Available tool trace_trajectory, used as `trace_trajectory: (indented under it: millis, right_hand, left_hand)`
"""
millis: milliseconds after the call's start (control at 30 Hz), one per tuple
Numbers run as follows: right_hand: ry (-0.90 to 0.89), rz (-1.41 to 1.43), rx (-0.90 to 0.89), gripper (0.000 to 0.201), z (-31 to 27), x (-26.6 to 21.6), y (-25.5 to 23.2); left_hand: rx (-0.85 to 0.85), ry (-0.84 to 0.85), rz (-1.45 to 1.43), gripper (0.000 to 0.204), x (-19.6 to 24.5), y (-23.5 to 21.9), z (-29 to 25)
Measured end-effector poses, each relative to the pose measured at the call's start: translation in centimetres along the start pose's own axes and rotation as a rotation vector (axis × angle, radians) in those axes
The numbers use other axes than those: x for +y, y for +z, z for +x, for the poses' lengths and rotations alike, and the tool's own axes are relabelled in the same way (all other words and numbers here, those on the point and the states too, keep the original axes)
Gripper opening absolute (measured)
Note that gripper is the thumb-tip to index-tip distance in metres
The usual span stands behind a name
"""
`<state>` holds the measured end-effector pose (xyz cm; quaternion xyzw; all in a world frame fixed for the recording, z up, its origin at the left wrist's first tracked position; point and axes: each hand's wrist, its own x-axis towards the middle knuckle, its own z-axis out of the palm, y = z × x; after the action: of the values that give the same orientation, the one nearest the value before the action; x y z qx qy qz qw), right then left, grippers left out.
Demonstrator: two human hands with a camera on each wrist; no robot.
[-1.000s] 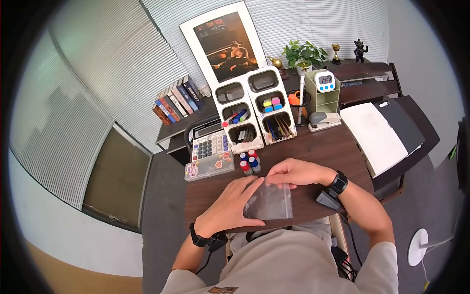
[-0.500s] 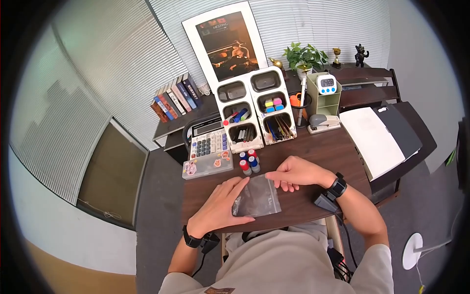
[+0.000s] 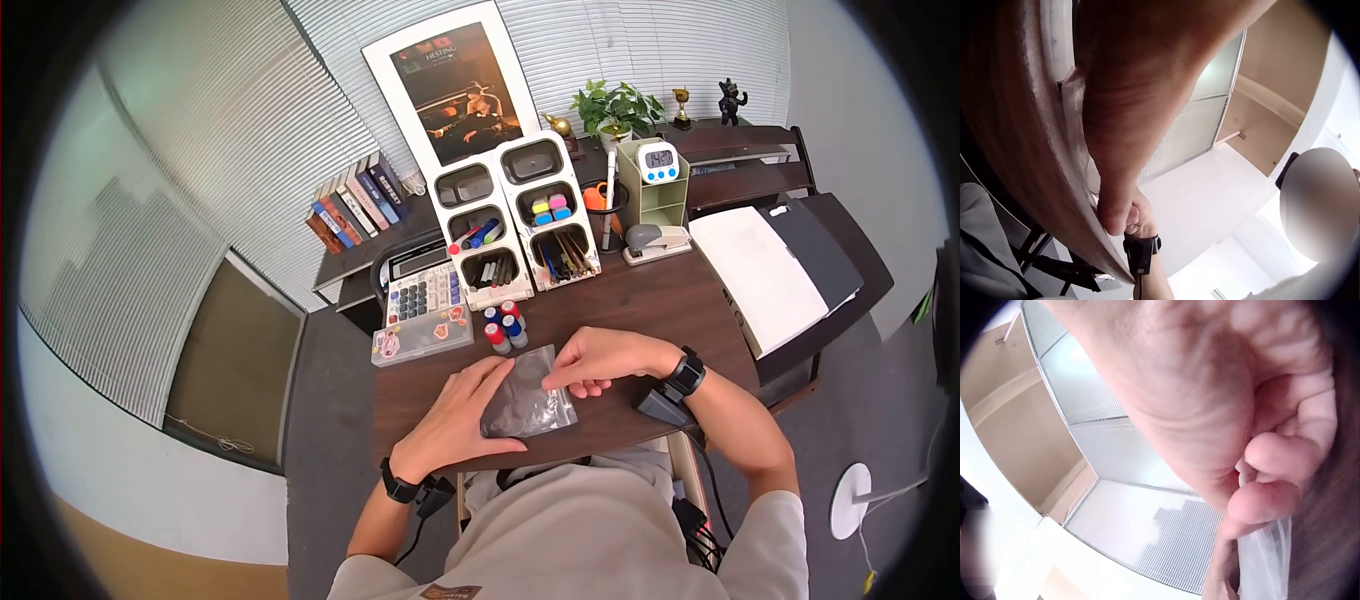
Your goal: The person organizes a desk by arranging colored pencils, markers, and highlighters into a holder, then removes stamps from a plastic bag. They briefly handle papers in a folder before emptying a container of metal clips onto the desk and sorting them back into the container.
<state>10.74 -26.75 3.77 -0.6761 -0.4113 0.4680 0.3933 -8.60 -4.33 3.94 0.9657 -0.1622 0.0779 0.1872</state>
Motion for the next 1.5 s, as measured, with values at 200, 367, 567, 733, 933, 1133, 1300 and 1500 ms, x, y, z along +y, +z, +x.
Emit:
trace_trajectory:
  millis: [200, 367, 567, 733, 933, 1133, 1300, 1500]
  right_hand:
    - [-0.073, 0.210, -0.053, 0.039, 0.5, 1.0, -0.8]
    - [-0.063, -0.095, 0.219, 0.042, -0.2, -0.5, -0.4]
    - [-0.465, -0.256, 0.551, 0.022, 1.0, 0.0, -0.2]
    - [-0.535, -0.493, 0.514, 0.035, 2.1, -1.8, 0.3]
    - [-0.599, -0.712, 0.600, 0.048, 3.1, -1.5, 0.7]
    - [-0.537, -0.647, 0.573, 0.047, 3.3, -1.7, 0.7]
    - [-0.529, -0.690, 0.547, 0.047, 3.6, -1.8, 0.7]
    - [-0.445, -0.668, 0.539, 0.047, 3.7, -1.7, 0.6]
  left_hand:
    - [-0.050, -0.006, -0.015, 0.103, -0.6, 0.2, 0.0]
    - [-0.136, -0.007, -0.059, 0.097, -0.7, -1.5, 0.1]
    - [0.046, 0.027, -0.120, 0.070, -1.8, -4.8, 0.1]
    - [0.403, 0.067, -0.064, 0.027, -3.6, -7.0, 2.9]
    - [0.584, 0.003, -0.274, 0.013, -6.4, -5.9, 5.7]
    - [0.639, 0.009, -0.299, 0.013, -7.9, -3.3, 4.9]
    - [0.699, 0.009, -0.331, 0.012, -7.4, -2.6, 5.1]
    - [0.672, 0.058, -0.285, 0.010, -7.3, -2.3, 5.0]
